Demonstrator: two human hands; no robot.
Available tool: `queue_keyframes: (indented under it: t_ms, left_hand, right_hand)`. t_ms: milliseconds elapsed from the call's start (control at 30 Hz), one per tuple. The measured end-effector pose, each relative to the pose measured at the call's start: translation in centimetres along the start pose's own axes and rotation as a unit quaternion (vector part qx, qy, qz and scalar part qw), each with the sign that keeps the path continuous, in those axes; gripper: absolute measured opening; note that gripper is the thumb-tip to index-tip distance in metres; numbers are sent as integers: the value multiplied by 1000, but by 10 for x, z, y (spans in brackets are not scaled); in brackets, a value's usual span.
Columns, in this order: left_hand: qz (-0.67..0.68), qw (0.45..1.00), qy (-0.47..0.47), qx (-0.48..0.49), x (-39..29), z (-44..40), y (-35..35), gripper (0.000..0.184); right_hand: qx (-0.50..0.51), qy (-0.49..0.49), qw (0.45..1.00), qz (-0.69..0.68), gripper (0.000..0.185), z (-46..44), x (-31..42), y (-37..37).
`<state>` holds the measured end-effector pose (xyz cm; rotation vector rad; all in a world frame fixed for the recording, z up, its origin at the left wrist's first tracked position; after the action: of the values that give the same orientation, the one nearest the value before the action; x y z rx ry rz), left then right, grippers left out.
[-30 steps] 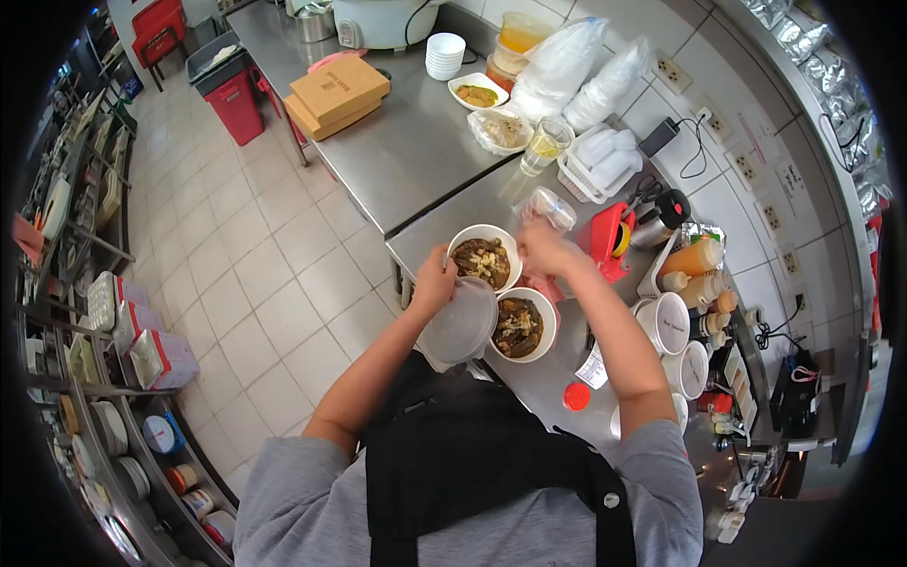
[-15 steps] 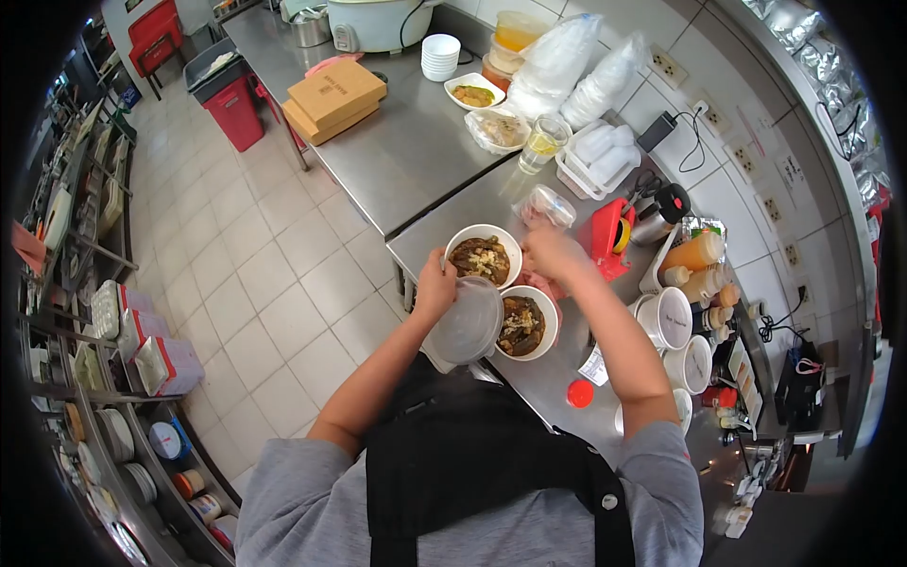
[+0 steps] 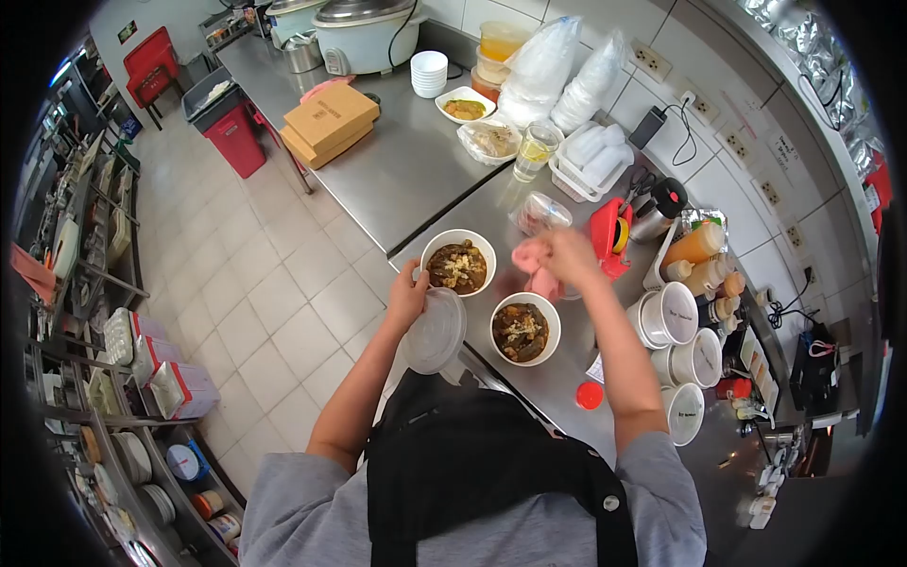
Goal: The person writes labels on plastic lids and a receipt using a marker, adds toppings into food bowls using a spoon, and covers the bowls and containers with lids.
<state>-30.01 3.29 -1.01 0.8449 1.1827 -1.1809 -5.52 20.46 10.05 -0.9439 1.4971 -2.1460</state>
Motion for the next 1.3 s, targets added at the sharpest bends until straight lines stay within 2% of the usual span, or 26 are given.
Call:
queue_keyframes:
  t_ms: [100, 167, 200, 267, 300, 333, 367, 400, 433, 467, 500, 567, 600, 633, 700, 733, 800, 867, 933, 1100, 1133, 1300]
  left_hand:
    - [1, 1000, -2, 5, 0, 3, -1, 35]
    - [-10, 1000, -3, 8, -3, 2, -1, 35]
    - [-18, 1000, -4, 8, -3, 2, -1, 36]
    - [-31, 999, -4, 9, 1, 5, 2, 36]
    - [-34, 999, 4, -42, 4, 6, 2, 37]
    - [-36, 995, 13, -95, 4, 3, -1, 38]
    - [-39, 994, 16, -96, 3, -3, -5, 38]
    - [-40, 986, 27, -158, 4, -5, -10, 38]
    - [-40, 974, 36, -221, 4, -6, -15, 39]
    - [-59, 971, 51, -226, -8, -5, -18, 35]
    - [-59, 971, 49, -228, -8, -14, -20, 35]
    - [-116, 960, 87, -241, 3, -41, -25, 34]
    - [-146, 969, 51, -191, 17, -57, -28, 32]
    - [-148, 969, 53, -190, 12, -58, -23, 32]
    - [-253, 934, 119, -224, 0, -55, -4, 26]
    - [-261, 939, 113, -192, 5, -59, -1, 26]
    - [-230, 944, 136, -192, 4, -58, 10, 26]
    - [-199, 948, 157, -193, -3, -55, 21, 27]
    - [-162, 958, 173, -159, -12, -50, 27, 38]
    - [-209, 959, 143, -125, -20, -48, 36, 55]
    - [-216, 958, 144, -124, -19, -50, 38, 60]
    - [-259, 941, 170, -139, -22, -58, 52, 61]
  right_hand:
    - [-79, -18, 996, 34, 22, -6, 34, -64]
    - [-163, -43, 985, 26, 26, -27, 46, -77]
    - [-167, -41, 985, 24, 26, -39, 49, -75]
    - [-267, -124, 954, -63, 32, -63, 52, -57]
    - [-308, -99, 946, -6, 34, -69, 52, -38]
    - [-249, -89, 964, -32, 38, -65, 59, -26]
    - [-191, -76, 977, -56, 42, -61, 66, -13]
    - [-23, -76, 984, -160, 47, -50, 77, -3]
    - [34, -101, 970, -220, 47, -35, 90, 11]
    - [93, -125, 947, -279, 48, -23, 101, 24]
    - [96, -126, 947, -280, 48, -17, 106, 34]
    - [63, -36, 965, -250, 44, -10, 109, 49]
    - [-38, -37, 972, -229, 38, -20, 97, 72]
    - [-41, -37, 971, -231, 38, -27, 88, 86]
    - [-167, -12, 967, -192, 37, -29, 74, 95]
    - [-169, -10, 967, -193, 37, -29, 70, 98]
    - [-130, 49, 975, -173, 36, -28, 60, 106]
    - [-115, 55, 978, -163, 37, -33, 54, 113]
    - [-98, 58, 982, -153, 39, -35, 55, 109]
    - [17, 83, 990, -111, 60, -38, 57, 96]
    - [19, 83, 990, -112, 60, -41, 54, 97]
    - [27, 74, 992, -95, 61, -46, 40, 95]
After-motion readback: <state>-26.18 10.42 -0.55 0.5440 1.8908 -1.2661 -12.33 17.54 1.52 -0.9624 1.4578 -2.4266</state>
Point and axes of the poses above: each hand's wrist, its own z-axis away from the middle knuckle, its own y-axis out of the palm, x = y × z, the point moved 2 cm from there along -z, towards the middle knuckle, and after that the axes turned 15 degrees about x, right-handed, at the moved point
